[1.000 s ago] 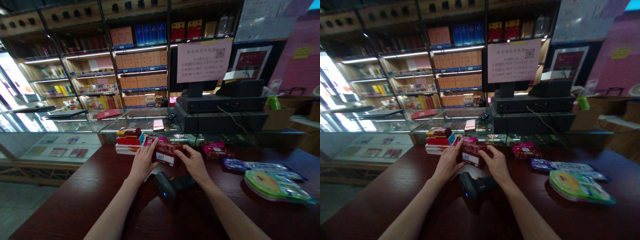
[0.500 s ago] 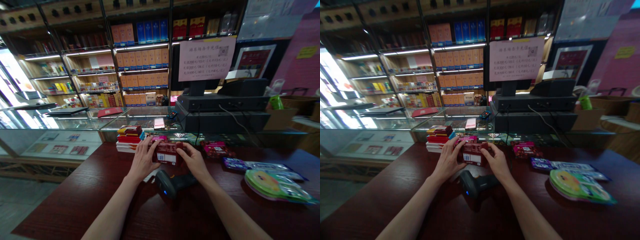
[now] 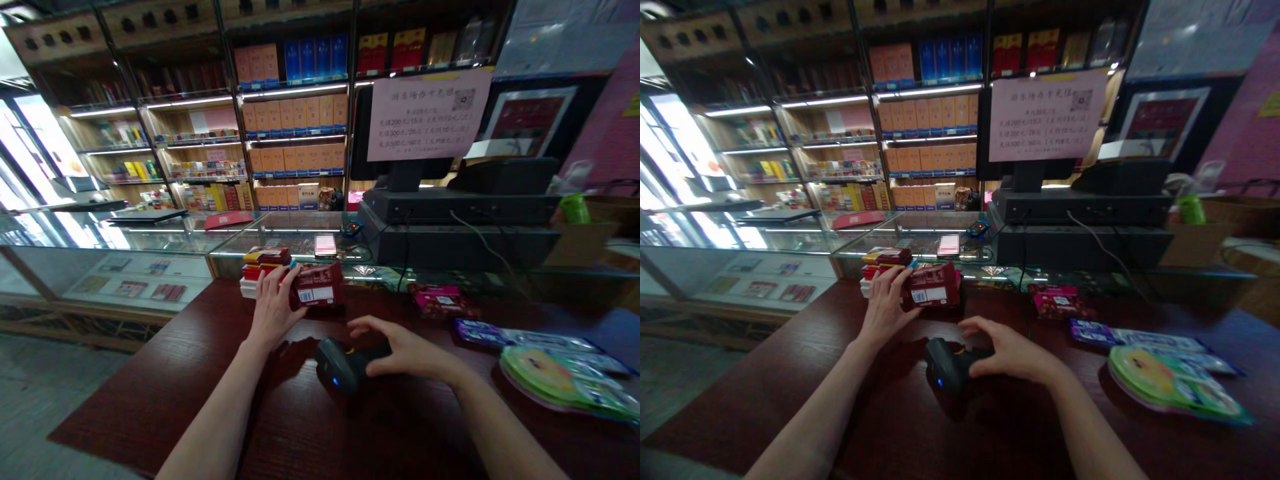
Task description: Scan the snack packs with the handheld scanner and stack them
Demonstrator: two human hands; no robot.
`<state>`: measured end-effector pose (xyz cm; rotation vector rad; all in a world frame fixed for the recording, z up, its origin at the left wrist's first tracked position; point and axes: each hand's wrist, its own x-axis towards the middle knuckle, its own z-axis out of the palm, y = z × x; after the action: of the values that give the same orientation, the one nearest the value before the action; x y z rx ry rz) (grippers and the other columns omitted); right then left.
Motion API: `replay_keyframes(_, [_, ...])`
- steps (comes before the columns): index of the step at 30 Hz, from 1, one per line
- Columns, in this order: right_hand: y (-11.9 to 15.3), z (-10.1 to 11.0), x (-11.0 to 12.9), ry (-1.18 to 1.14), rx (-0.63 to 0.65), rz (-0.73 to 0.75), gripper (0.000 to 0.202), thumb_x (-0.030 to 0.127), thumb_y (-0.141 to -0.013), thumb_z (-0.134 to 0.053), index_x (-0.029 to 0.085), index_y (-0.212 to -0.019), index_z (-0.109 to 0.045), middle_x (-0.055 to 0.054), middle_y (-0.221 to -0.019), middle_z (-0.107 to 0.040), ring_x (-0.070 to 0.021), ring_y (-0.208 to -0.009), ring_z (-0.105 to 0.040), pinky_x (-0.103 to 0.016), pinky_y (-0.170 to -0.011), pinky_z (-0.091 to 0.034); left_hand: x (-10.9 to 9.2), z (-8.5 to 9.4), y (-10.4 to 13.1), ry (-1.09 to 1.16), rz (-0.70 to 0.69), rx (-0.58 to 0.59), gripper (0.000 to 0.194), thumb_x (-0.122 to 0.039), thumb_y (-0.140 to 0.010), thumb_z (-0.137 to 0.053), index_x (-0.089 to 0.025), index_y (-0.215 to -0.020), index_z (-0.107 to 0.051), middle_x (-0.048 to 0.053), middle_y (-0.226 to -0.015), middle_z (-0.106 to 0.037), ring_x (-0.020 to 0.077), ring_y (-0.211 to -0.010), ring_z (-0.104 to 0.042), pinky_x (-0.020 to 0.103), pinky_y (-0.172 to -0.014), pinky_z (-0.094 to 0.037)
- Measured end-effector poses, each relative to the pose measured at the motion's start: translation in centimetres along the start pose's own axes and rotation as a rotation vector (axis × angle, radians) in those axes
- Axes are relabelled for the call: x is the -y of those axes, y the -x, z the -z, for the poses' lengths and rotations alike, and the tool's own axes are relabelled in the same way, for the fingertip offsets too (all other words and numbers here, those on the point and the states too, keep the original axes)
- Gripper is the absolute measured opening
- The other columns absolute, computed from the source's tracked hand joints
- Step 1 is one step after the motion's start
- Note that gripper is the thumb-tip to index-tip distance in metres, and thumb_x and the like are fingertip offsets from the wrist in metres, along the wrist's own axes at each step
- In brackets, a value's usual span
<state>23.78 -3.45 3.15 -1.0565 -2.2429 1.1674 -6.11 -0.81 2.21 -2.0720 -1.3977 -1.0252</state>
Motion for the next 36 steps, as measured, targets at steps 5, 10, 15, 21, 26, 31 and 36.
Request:
replay_keyframes(5, [0.2, -1.0, 0.5, 0.291, 0.12, -0.076, 0.078, 0.025, -0.059, -0.083, 0.029, -0.133, -0.059, -0.004, -0.132, -0.062, -0.0304, -0.122, -0.054, -0.042, -0.104, -0.039, 0.4, -0.1, 0.1, -0.065, 0.028, -0.035, 0.085, -0.033, -0.074, -0.08, -0.022, -0.147, -0.037, 0.014, -0.14, -0.049, 0.0317, -0.135, -0.044, 0.055, -0.123, -0.021])
replay_keyframes(10, [-0.1, -1.5, 0.5, 0.382, 0.094, -0.051, 0.063, 0.025, -0.065, -0.077, 0.031, -0.126, -0.063, -0.002, -0.122, -0.066, -0.0285, -0.114, -0.057, -0.04, -0.099, -0.039, 0.9, -0.6, 0.3, -0.104, 0.051, -0.047, 0.087, -0.032, -0.07, -0.082, -0.021, -0.145, -0.039, 0.014, -0.137, -0.051, 0.0323, -0.132, -0.046, 0.055, -0.122, -0.023])
replay_keyframes(15, [0.1, -1.3, 0.7, 0.319, 0.052, -0.004, 0.057, 0.023, -0.067, -0.074, 0.031, -0.123, -0.065, 0.0, -0.113, -0.07, -0.024, -0.104, -0.062, -0.032, -0.092, -0.042, 1.2, -0.7, 0.4, -0.119, 0.068, -0.073, 0.086, -0.031, -0.072, -0.08, -0.021, -0.146, -0.037, 0.014, -0.135, -0.052, 0.0324, -0.131, -0.047, 0.056, -0.121, -0.024])
replay_keyframes(21, [0.1, -0.8, 1.6, 0.208, -0.056, 0.031, 0.053, 0.026, -0.073, -0.073, 0.028, -0.124, -0.063, -0.002, -0.115, -0.071, -0.0245, -0.103, -0.064, -0.032, -0.088, -0.045, 1.4, -1.0, 0.5, -0.14, 0.085, -0.104, 0.081, -0.031, -0.074, -0.077, -0.02, -0.145, -0.039, 0.015, -0.132, -0.053, 0.0322, -0.128, -0.049, 0.055, -0.12, -0.025])
replay_keyframes(26, [0.0, -0.7, 2.0, 0.133, -0.134, 0.065, 0.045, 0.024, -0.076, -0.071, 0.025, -0.12, -0.066, -0.002, -0.114, -0.072, -0.0231, -0.099, -0.066, -0.032, -0.085, -0.047, 1.6, -1.4, 0.6, -0.159, 0.094, -0.118, 0.08, -0.031, -0.075, -0.076, -0.018, -0.145, -0.04, 0.015, -0.133, -0.053, 0.0321, -0.129, -0.048, 0.055, -0.121, -0.022])
replay_keyframes(31, [-0.2, -0.8, 1.8, 0.105, -0.155, 0.085, 0.05, 0.026, -0.076, -0.073, 0.026, -0.125, -0.064, -0.003, -0.123, -0.069, -0.0251, -0.109, -0.063, -0.036, -0.095, -0.045, 1.6, -1.4, 0.6, -0.166, 0.101, -0.115, 0.083, -0.03, -0.073, -0.078, -0.018, -0.145, -0.04, 0.015, -0.133, -0.053, 0.0323, -0.129, -0.048, 0.054, -0.121, -0.023])
replay_keyframes(36, [-0.1, -0.9, 1.8, 0.131, -0.139, 0.084, 0.047, 0.027, -0.076, -0.074, 0.028, -0.122, -0.065, -0.002, -0.121, -0.07, -0.0253, -0.108, -0.062, -0.036, -0.094, -0.045, 1.6, -1.4, 0.6, -0.155, 0.105, -0.116, 0.082, -0.03, -0.073, -0.077, -0.018, -0.145, -0.04, 0.016, -0.133, -0.053, 0.0327, -0.129, -0.048, 0.055, -0.121, -0.023])
